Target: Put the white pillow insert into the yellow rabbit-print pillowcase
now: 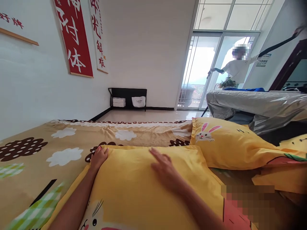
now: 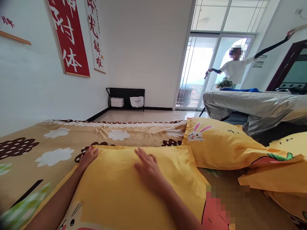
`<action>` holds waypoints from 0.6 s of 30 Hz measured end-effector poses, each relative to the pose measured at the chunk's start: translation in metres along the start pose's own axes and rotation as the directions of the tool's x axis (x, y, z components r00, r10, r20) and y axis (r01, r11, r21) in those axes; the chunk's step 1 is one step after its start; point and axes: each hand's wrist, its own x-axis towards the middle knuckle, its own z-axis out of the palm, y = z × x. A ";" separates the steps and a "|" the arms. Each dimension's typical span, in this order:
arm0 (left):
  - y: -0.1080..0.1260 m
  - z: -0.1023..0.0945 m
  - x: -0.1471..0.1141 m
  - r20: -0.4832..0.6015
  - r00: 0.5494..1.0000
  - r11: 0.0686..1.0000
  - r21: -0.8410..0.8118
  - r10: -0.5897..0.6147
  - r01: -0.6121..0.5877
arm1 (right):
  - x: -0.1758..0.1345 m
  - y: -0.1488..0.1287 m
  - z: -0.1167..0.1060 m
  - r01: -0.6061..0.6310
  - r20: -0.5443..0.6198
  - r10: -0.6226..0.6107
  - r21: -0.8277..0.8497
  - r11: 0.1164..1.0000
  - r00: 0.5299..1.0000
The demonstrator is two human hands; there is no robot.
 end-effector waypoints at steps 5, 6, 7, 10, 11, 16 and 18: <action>0.077 -0.064 -0.091 -0.069 0.832 0.821 -0.138 0.551 -0.555 | -0.026 -0.053 0.026 0.173 0.164 -0.180 0.059 0.983 0.970; 0.087 -0.067 -0.112 0.026 0.752 0.744 -0.173 0.659 -0.646 | -0.030 -0.046 0.022 0.141 0.150 -0.145 0.041 0.989 0.978; 0.091 -0.065 -0.130 0.135 0.685 0.697 -0.198 0.716 -0.689 | -0.035 -0.035 0.016 0.103 0.142 -0.104 0.016 0.995 0.984; 0.068 -0.048 -0.165 0.291 0.718 0.770 -0.140 0.633 -0.622 | -0.068 0.008 -0.003 -0.056 0.112 0.067 -0.098 0.994 0.992; 0.049 -0.041 -0.170 0.254 0.784 0.822 -0.094 0.566 -0.562 | -0.087 0.022 -0.008 -0.110 0.097 0.123 -0.132 0.985 0.988; -0.079 -0.026 -0.193 0.006 0.972 0.972 0.014 0.234 -0.234 | -0.221 0.085 -0.017 -0.298 -0.133 0.276 -0.190 0.935 0.952; -0.124 -0.030 -0.210 0.011 0.983 0.980 0.076 0.184 -0.184 | -0.274 0.106 -0.015 -0.305 -0.265 0.258 -0.154 0.940 0.929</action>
